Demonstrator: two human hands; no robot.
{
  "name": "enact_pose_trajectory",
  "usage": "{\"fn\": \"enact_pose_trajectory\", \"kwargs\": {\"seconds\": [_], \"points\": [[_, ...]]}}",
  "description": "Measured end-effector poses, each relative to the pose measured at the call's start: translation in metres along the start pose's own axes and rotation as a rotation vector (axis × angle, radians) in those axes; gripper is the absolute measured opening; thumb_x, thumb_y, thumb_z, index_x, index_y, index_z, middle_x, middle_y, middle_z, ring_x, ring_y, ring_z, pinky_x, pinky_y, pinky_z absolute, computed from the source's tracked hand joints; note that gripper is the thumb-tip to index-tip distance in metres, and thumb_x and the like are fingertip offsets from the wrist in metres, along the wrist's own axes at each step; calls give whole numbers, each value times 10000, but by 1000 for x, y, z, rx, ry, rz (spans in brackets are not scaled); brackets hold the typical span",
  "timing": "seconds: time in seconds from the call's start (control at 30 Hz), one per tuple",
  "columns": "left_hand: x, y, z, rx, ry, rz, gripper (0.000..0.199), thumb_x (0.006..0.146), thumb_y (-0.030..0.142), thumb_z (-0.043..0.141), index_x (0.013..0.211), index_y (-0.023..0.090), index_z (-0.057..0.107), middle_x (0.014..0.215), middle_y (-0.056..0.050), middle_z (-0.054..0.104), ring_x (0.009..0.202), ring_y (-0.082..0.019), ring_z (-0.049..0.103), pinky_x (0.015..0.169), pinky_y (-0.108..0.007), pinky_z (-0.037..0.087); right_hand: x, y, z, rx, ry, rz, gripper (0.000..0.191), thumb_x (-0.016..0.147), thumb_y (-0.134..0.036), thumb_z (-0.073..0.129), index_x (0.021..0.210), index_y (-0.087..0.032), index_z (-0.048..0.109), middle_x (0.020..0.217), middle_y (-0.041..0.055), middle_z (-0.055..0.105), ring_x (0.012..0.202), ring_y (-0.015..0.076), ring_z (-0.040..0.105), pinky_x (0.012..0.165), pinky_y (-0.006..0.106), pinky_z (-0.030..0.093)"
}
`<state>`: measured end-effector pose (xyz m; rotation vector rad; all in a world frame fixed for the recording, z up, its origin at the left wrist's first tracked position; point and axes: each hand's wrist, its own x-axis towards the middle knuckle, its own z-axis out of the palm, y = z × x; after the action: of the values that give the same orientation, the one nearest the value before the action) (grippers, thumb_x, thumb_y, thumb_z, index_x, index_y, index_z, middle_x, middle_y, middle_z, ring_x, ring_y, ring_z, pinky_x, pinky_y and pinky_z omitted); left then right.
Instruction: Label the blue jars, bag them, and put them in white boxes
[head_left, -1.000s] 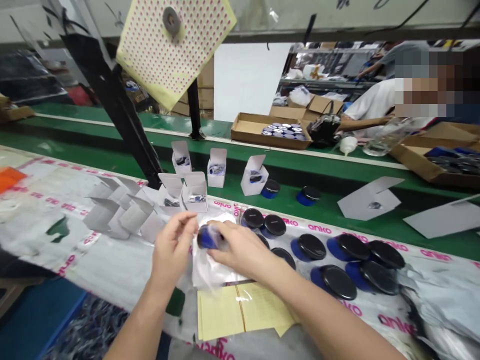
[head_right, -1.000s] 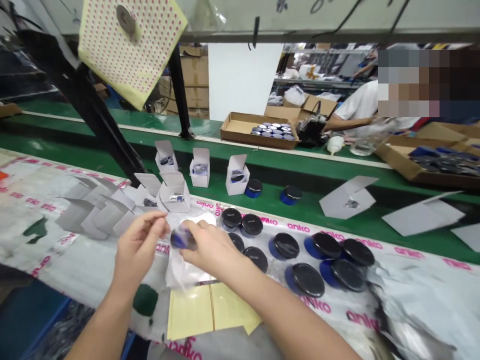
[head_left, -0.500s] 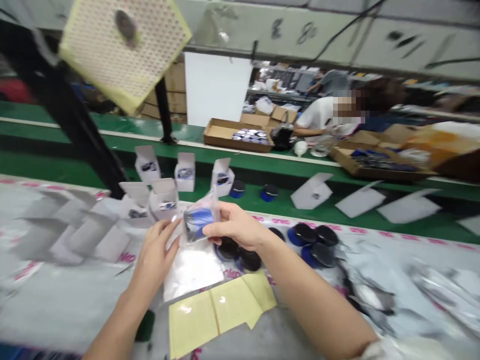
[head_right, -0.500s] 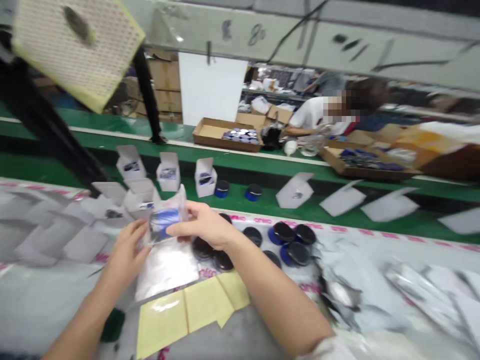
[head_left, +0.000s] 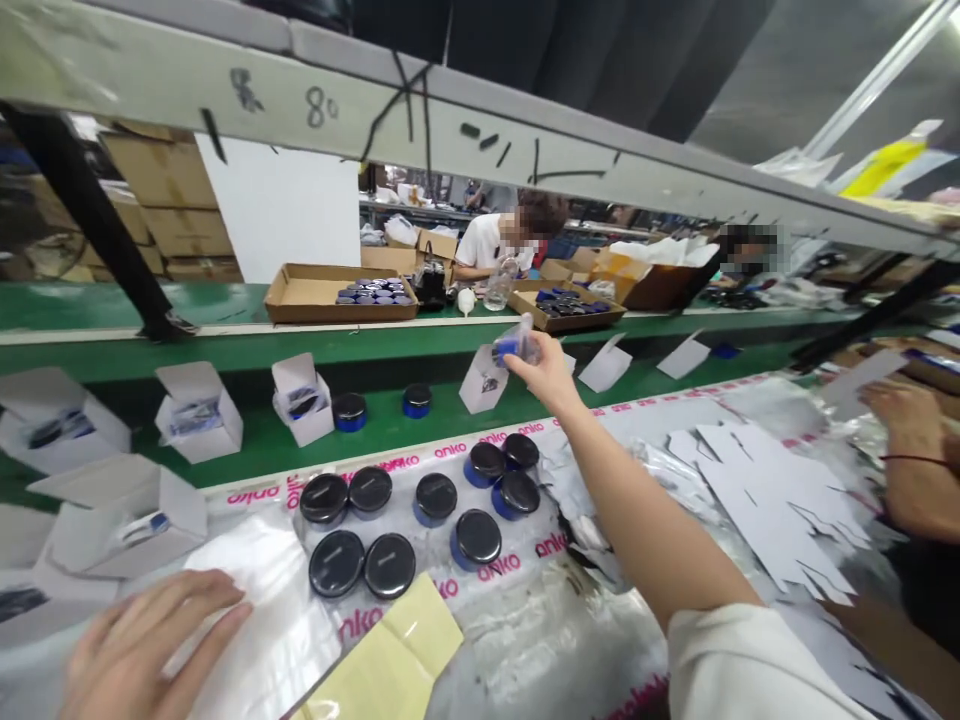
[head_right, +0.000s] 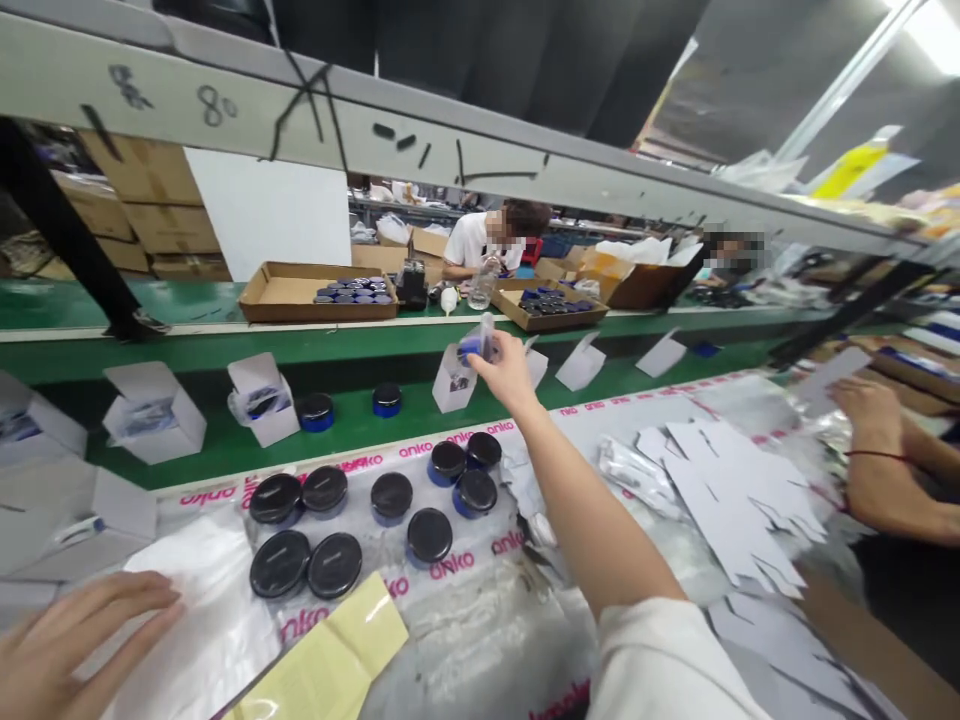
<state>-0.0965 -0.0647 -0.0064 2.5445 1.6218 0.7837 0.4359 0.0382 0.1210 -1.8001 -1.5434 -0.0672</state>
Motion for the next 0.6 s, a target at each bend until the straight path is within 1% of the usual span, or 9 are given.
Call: {"fn": "enact_pose_trajectory", "kwargs": {"seconds": [0.07,0.1,0.17,0.23,0.3,0.37,0.43,0.5,0.6], "points": [[17,0,-6,-57,-23,5,272,873,571,627,952,370,793,1052,9,801,1015,-300,737,818,-384,578,2,9,9,-81,-49,-14,508,818,-341,653,1284,-158,568,1258,185,628,1162,323,623,950,467,522],[28,3,-10,-90,-45,-7,284,865,590,637,965,375,793,1063,17,798,1005,-282,741,729,-329,595,3,11,14,-107,-88,-17,525,804,-312,680,1295,-160,573,1273,181,632,1158,317,629,958,454,519],[49,16,-18,-144,-96,-46,300,872,599,636,993,372,792,1094,16,789,997,-257,741,554,-248,569,3,14,22,-159,-175,-34,541,788,-268,717,1300,-153,588,1239,170,667,1079,306,667,920,431,534],[66,32,-22,-174,-116,-64,317,885,594,625,998,348,790,1086,-4,787,981,-250,740,478,-222,531,3,16,29,-202,-250,-58,472,796,-245,726,1245,-137,634,1185,165,702,1023,304,689,896,418,541],[75,45,-20,-181,-87,-64,333,899,585,605,953,312,787,1017,-27,791,929,-251,744,516,-237,547,3,19,34,-235,-303,-100,340,839,-248,704,1158,-132,690,1203,174,709,1045,307,690,919,414,536],[76,51,-12,-183,-73,-67,337,917,550,586,915,272,777,954,-46,790,877,-250,747,616,-274,583,2,22,38,-265,-331,-150,269,894,-251,650,1130,-139,718,1303,183,679,1109,310,675,965,421,522],[69,50,-2,-182,-82,-74,325,939,493,565,907,239,766,939,-63,782,878,-250,746,736,-315,597,-1,25,41,-297,-354,-195,267,925,-231,596,1140,-144,729,1360,183,657,1141,311,661,987,432,514],[60,48,6,-164,-68,-80,308,955,442,552,924,216,760,950,-77,766,911,-251,737,834,-348,583,-6,28,45,-332,-383,-231,268,932,-201,552,1117,-152,740,1320,175,685,1120,313,655,971,448,515],[51,47,13,-107,-47,-83,282,970,396,543,961,212,757,980,-85,745,963,-249,711,900,-369,548,-17,30,52,-388,-418,-252,296,890,-175,549,1125,-173,729,1267,164,716,1104,346,619,915,498,508]]}}
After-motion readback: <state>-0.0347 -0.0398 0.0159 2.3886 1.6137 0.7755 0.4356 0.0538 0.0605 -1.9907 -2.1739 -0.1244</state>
